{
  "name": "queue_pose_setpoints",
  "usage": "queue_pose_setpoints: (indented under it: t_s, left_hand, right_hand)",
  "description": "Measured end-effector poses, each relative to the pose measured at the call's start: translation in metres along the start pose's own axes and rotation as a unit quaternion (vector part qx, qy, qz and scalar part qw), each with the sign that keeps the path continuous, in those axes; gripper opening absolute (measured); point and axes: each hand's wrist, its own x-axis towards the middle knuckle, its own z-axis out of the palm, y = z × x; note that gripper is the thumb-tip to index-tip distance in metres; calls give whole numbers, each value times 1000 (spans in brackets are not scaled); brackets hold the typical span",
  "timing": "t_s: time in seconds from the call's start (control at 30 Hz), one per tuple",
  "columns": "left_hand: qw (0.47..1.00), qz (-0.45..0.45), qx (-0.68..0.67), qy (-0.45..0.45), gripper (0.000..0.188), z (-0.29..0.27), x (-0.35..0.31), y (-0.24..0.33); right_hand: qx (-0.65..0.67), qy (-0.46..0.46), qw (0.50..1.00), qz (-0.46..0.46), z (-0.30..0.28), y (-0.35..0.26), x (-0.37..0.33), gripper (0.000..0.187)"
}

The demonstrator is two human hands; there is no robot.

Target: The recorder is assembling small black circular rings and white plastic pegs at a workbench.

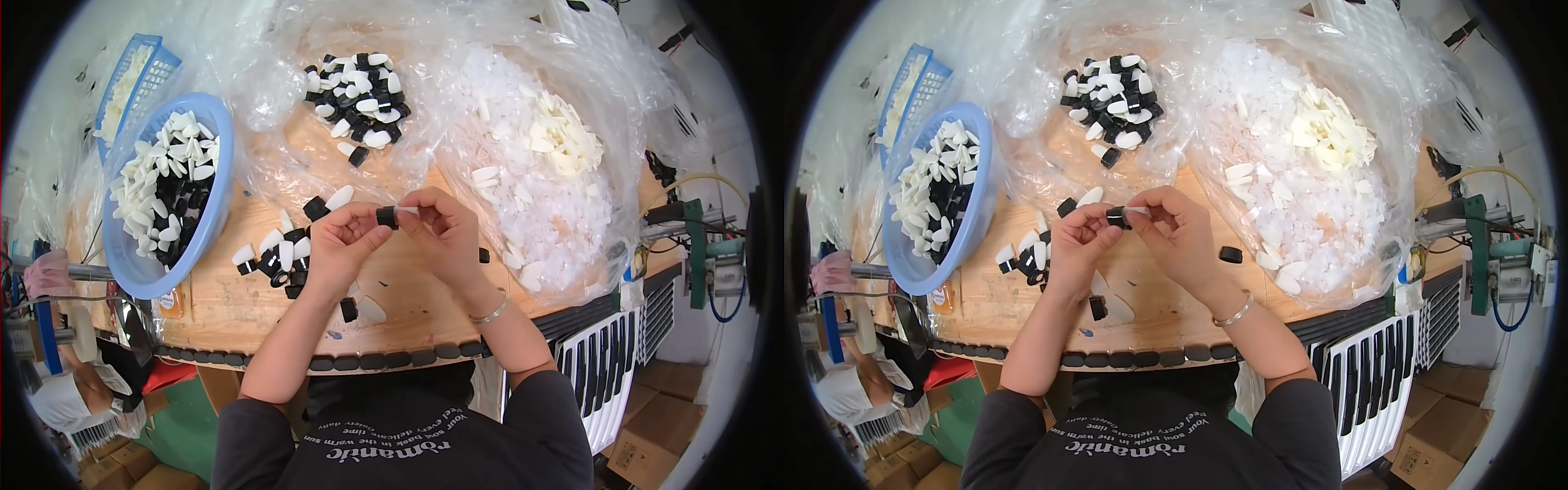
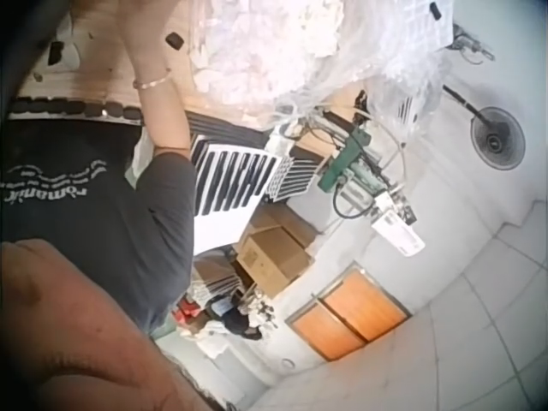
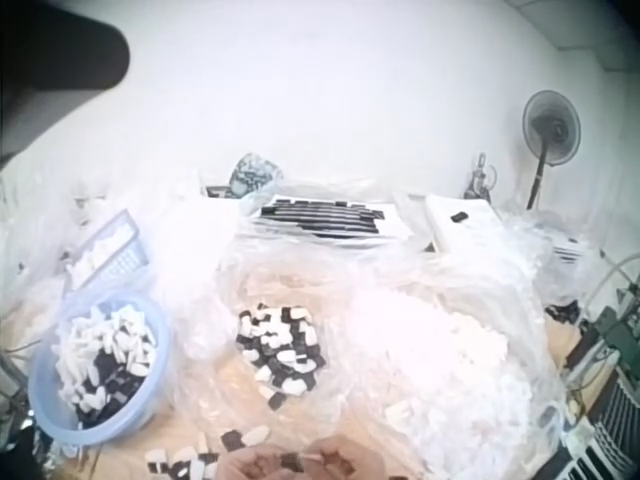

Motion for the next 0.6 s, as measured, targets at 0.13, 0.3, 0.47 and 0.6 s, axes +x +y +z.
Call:
queue_pose_setpoints:
  t_s: [0.13, 0.3, 0.47, 0.6]
  left_hand:
    - [1000, 23, 10, 11, 25, 9, -5, -2]
    - [989, 84, 106, 54, 24, 6, -4, -9]
    - [953, 153, 257, 52, 26, 5, -7, -3]
    - [940, 187, 282, 41, 27, 7, -7, 3]
  right_hand:
    - [28, 9, 998, -53, 2, 9, -2, 13]
    - [134, 5, 990, 40, 2, 14, -6, 14]
    - [118, -17, 993, 22, -1, 16, -4, 13]
    - [95, -46, 991, 77, -7, 21, -1, 14]
